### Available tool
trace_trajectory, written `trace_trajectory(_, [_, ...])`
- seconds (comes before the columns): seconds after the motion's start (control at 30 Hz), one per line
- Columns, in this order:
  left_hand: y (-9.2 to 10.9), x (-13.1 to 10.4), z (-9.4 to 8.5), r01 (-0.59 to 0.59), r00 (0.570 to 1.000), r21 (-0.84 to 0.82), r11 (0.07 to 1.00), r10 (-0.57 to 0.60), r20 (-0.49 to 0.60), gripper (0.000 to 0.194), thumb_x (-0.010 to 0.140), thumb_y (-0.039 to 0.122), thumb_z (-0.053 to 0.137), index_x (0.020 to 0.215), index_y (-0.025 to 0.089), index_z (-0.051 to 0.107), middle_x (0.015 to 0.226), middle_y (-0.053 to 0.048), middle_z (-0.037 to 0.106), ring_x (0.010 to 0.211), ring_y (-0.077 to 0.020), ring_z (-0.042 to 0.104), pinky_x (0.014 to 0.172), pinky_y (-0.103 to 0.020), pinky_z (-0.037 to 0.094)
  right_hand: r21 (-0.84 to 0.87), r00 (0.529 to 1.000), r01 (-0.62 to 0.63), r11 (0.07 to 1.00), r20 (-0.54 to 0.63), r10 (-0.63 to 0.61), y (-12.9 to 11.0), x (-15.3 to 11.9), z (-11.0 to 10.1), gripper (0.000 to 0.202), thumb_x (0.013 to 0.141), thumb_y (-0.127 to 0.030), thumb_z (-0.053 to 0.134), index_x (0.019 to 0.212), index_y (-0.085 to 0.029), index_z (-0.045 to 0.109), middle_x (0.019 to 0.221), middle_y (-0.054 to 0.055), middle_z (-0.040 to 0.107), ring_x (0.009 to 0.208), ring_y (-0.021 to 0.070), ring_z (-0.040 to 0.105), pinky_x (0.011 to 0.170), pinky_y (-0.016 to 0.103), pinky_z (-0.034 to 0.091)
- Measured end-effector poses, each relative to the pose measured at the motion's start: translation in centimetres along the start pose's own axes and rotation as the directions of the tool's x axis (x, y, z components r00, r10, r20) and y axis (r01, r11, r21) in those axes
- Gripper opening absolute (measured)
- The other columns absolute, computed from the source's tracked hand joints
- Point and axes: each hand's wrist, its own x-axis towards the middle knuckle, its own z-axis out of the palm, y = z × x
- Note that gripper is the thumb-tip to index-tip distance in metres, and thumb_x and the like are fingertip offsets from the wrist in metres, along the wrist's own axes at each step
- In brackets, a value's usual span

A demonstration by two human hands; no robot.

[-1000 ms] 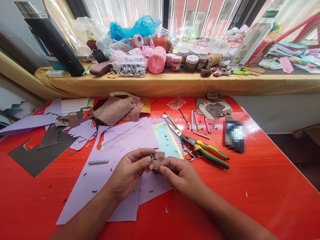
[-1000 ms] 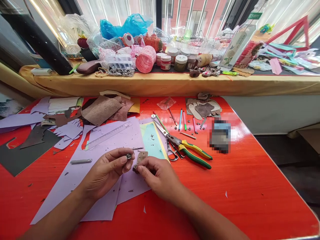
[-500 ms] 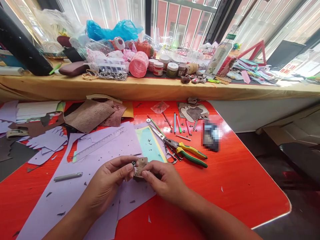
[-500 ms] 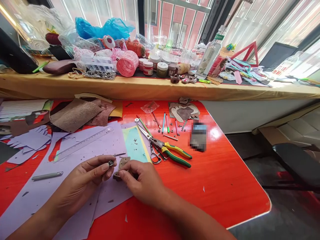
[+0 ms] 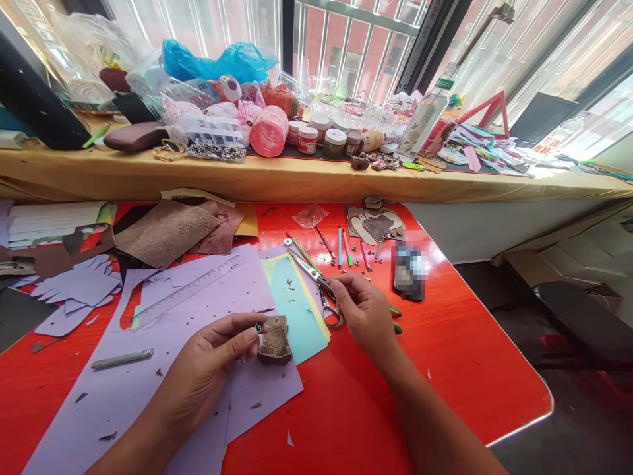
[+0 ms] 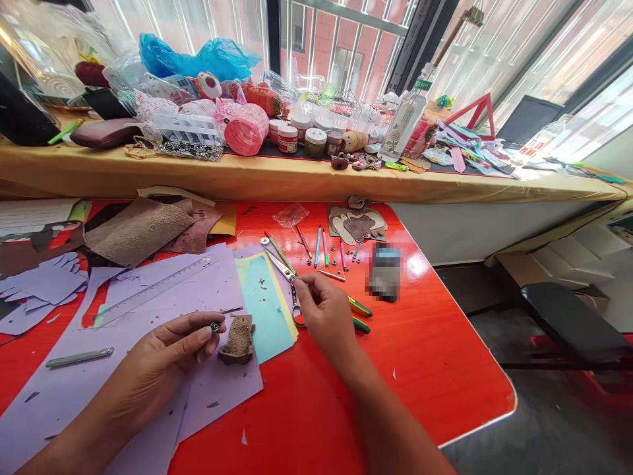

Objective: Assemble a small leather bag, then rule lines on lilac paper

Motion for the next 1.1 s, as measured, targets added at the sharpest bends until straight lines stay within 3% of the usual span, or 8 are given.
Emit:
trace_trajectory(0.2, [-0.5,0.5,-0.9,0.01,1.0,0.026,1.0,-0.01,0.007,0.05,0.06,0.052,0.102,0.099,0.023,0.088,0.085,-0.006,0.074,0.072,-0.0142,0.059,0.069,-0.023,0.053,-0.405,0.99,0.105,0.908,-0.047,-0.135,0.4,1.0,-2.0,0.025,0.105,-0.041,0.06,0.111,-0.02,0.072,0.073,0.0,0.064,0.066,0.0182,0.06,0.064,0.03,0.045])
trace_trajectory(0.37, [-0.5,0.9,-1.3,0.014,1.0,0.042,0.999,-0.014,0.016,0.047,0.063,0.053,0.1,0.098,0.024,0.088,0.075,-0.005,0.069,0.07,-0.0148,0.058,0.066,-0.023,0.05,-0.617,0.987,0.163,0.77,0.095,-0.133,0.9,1.4,-2.7,0.032,0.101,-0.034,0.07,0.129,-0.02,0.07,0.102,0.008,0.071,0.085,0.0246,0.068,0.075,0.036,0.053])
trace_trajectory(0.5, [-0.4,1.0,-1.6,0.016,1.0,0.084,0.996,-0.017,0.006,0.047,0.065,0.055,0.099,0.098,0.023,0.088,0.071,-0.005,0.067,0.07,-0.0159,0.058,0.066,-0.024,0.051,-0.713,0.976,0.217,0.667,0.182,-0.123,1.3,1.7,-2.6,0.033,0.097,-0.026,0.075,0.129,-0.02,0.069,0.113,0.011,0.071,0.103,0.0301,0.068,0.089,0.043,0.055])
trace_trajectory(0.6, [-0.5,1.3,-1.9,0.019,1.0,0.119,0.993,-0.02,0.005,0.047,0.068,0.057,0.096,0.1,0.024,0.087,0.07,-0.005,0.067,0.07,-0.0169,0.06,0.065,-0.024,0.052,-0.755,0.975,0.216,0.619,0.201,-0.095,1.5,1.9,-2.5,0.027,0.096,-0.025,0.078,0.122,-0.02,0.071,0.11,0.011,0.071,0.104,0.0315,0.065,0.091,0.046,0.053])
trace_trajectory(0.77, [-0.7,1.7,-2.4,0.021,1.0,0.248,0.969,-0.016,-0.024,0.045,0.069,0.058,0.094,0.101,0.026,0.087,0.091,-0.008,0.078,0.076,-0.0217,0.068,0.072,-0.03,0.06,-0.737,0.979,0.187,0.65,0.197,-0.059,1.8,2.1,-2.4,0.008,0.099,-0.025,0.074,0.107,-0.022,0.074,0.1,0.007,0.07,0.097,0.0284,0.063,0.086,0.041,0.051])
trace_trajectory(0.93, [0.5,1.2,-1.9,-0.112,0.992,0.542,0.833,0.126,0.011,0.041,0.074,0.065,0.084,0.098,0.031,0.088,0.112,-0.009,0.082,0.11,-0.0344,0.075,0.093,-0.033,0.063,-0.721,0.989,0.141,0.678,0.13,-0.068,1.8,2.4,-3.0,0.012,0.098,-0.025,0.076,0.109,-0.021,0.075,0.096,0.006,0.067,0.091,0.026,0.064,0.082,0.038,0.049])
trace_trajectory(1.0, [1.7,1.0,-1.2,-0.212,0.976,0.646,0.733,0.197,0.096,0.036,0.08,0.063,0.08,0.099,0.033,0.088,0.11,-0.007,0.083,0.108,-0.0331,0.077,0.09,-0.031,0.063,-0.743,0.995,0.098,0.662,0.082,-0.055,1.8,2.5,-3.5,0.015,0.099,-0.027,0.075,0.111,-0.02,0.075,0.097,0.007,0.067,0.09,0.0261,0.064,0.08,0.037,0.049])
trace_trajectory(1.1, [3.5,1.7,0.6,-0.397,0.918,0.728,0.558,0.242,0.315,0.026,0.09,0.053,0.073,0.103,0.035,0.086,0.107,-0.006,0.082,0.095,-0.0281,0.078,0.081,-0.028,0.062,-0.783,0.998,0.057,0.619,0.058,-0.019,2.1,2.8,-4.3,0.013,0.099,-0.028,0.074,0.108,-0.019,0.074,0.096,0.007,0.066,0.088,0.0265,0.064,0.076,0.037,0.048])
